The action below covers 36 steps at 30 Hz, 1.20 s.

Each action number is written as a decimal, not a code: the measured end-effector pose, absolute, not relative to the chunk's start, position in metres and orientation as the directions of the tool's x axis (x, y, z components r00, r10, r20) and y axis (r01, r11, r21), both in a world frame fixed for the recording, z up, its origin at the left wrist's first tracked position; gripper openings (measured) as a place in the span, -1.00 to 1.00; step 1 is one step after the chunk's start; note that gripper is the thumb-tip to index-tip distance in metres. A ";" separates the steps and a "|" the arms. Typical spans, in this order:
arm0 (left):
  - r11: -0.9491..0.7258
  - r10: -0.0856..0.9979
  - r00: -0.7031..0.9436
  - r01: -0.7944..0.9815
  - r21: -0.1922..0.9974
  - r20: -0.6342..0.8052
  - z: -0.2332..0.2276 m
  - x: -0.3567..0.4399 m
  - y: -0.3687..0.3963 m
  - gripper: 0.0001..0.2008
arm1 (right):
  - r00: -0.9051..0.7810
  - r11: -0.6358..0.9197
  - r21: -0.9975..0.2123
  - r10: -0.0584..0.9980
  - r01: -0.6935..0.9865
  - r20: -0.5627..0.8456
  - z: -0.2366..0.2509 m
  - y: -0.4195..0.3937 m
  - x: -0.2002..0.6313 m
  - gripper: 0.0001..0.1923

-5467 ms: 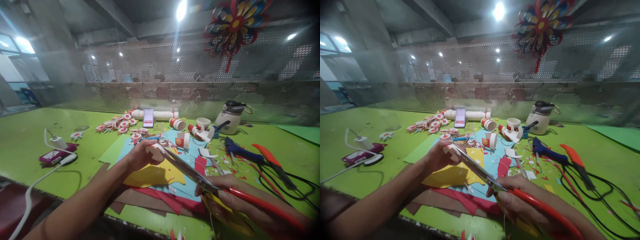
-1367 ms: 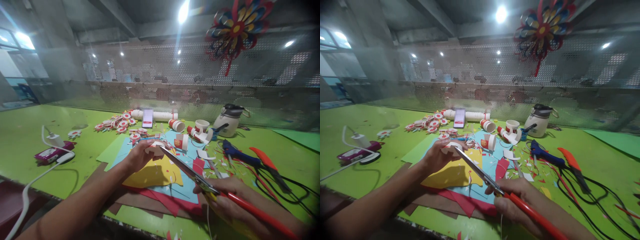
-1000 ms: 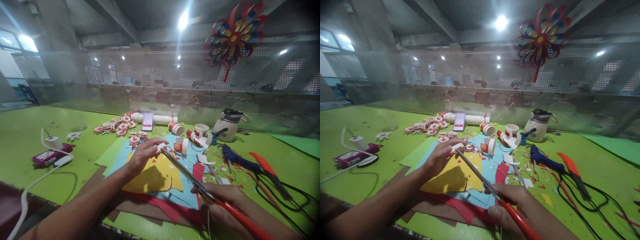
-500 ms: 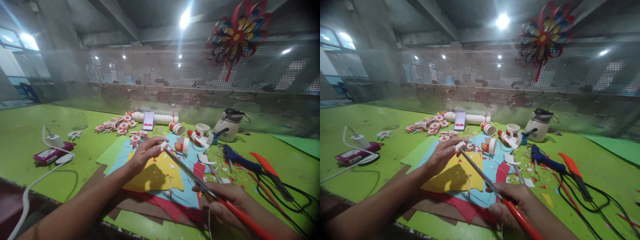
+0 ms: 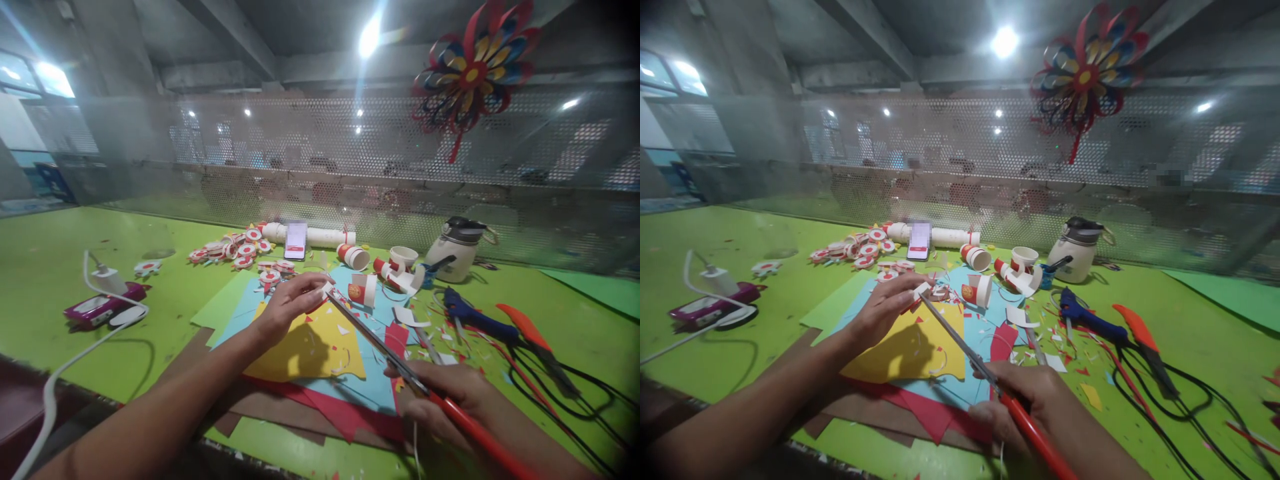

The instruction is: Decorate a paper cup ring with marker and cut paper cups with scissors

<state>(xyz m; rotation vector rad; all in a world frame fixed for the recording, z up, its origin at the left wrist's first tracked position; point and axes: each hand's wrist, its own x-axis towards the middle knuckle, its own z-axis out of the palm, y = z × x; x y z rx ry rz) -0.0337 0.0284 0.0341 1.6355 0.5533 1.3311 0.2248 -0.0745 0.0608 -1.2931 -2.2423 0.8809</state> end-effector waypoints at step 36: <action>-0.432 0.797 0.342 -0.254 0.865 0.498 0.037 -0.033 0.027 -0.58 | -0.278 0.424 -0.587 0.903 0.689 0.326 0.046 -0.057 0.234 -0.67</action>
